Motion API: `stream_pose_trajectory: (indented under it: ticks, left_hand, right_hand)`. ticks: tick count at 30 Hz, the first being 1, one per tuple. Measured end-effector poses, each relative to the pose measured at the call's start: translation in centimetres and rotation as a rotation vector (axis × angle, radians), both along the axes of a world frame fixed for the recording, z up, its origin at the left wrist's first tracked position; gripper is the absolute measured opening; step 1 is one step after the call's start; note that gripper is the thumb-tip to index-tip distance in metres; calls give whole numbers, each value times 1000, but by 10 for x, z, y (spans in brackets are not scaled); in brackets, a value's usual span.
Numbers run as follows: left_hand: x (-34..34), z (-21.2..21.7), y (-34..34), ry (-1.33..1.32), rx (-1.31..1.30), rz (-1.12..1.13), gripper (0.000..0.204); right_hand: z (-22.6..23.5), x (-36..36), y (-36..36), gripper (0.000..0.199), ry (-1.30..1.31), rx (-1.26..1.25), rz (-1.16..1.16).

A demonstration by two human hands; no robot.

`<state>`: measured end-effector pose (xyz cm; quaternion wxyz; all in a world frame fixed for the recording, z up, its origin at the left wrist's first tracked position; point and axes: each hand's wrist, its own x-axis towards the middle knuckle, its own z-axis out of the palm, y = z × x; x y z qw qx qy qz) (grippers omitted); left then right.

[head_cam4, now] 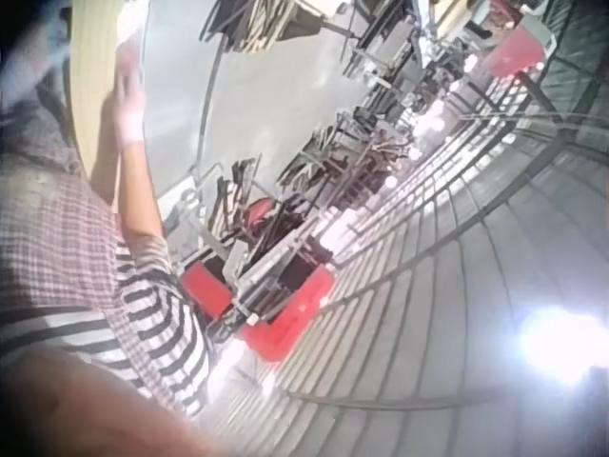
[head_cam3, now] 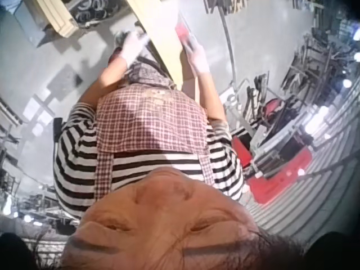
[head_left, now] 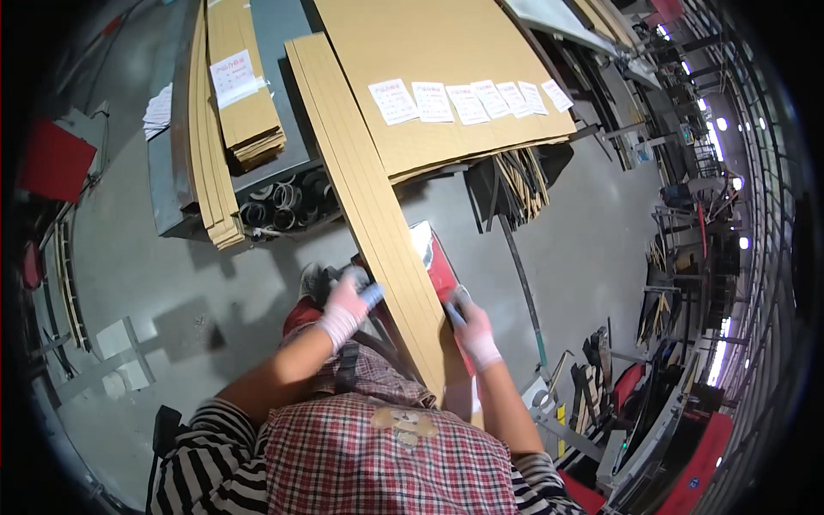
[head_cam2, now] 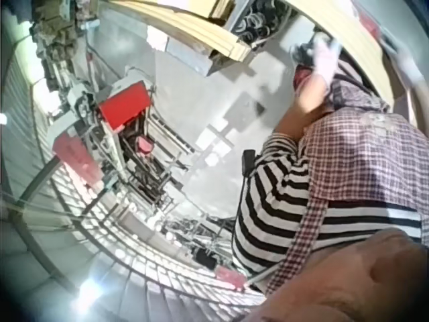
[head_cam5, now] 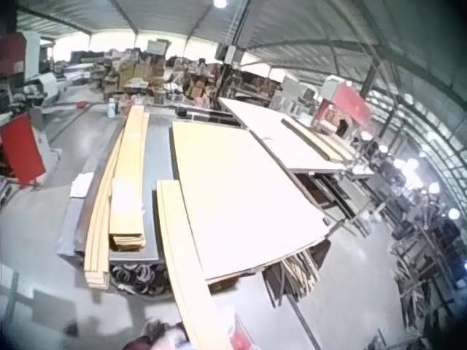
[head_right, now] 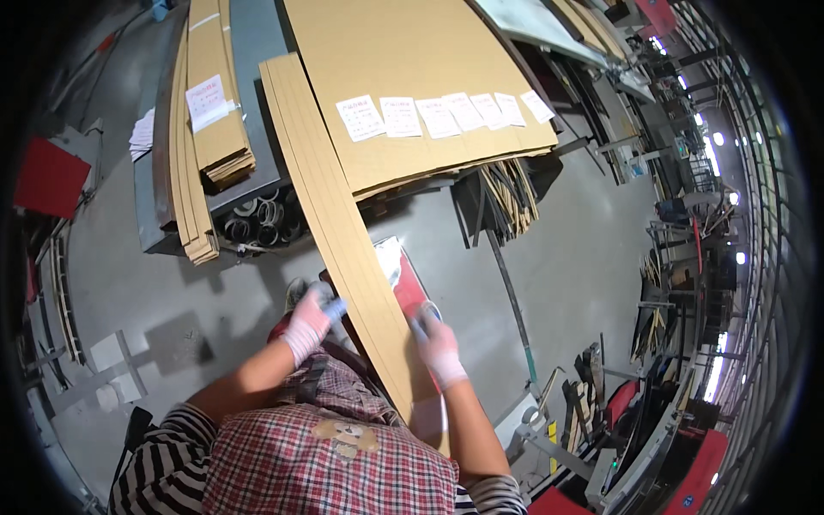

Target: The recorder applies product certificate labels to cardboard pieces, groups them, and secures them with adhesive tape.

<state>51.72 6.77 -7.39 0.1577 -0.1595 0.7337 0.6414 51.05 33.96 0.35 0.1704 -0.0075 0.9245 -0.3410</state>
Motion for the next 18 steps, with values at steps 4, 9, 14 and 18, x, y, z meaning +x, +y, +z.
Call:
stream_pose_trajectory:
  ticks: [4,9,14,18]
  left_hand:
    - [-32,18,-3,-131,241,103,44]
    - [-19,59,-15,14,193,106,54]
    - [-41,96,-30,229,-39,-69,25]
    - [-48,74,-56,-85,620,96,23]
  right_hand:
    - [-2,-73,-28,20,144,109,169]
    - [78,-101,-88,41,136,316,703]
    - [150,-116,-155,56,-29,520,1243]
    - [111,-211,-141,35,89,279,1169]
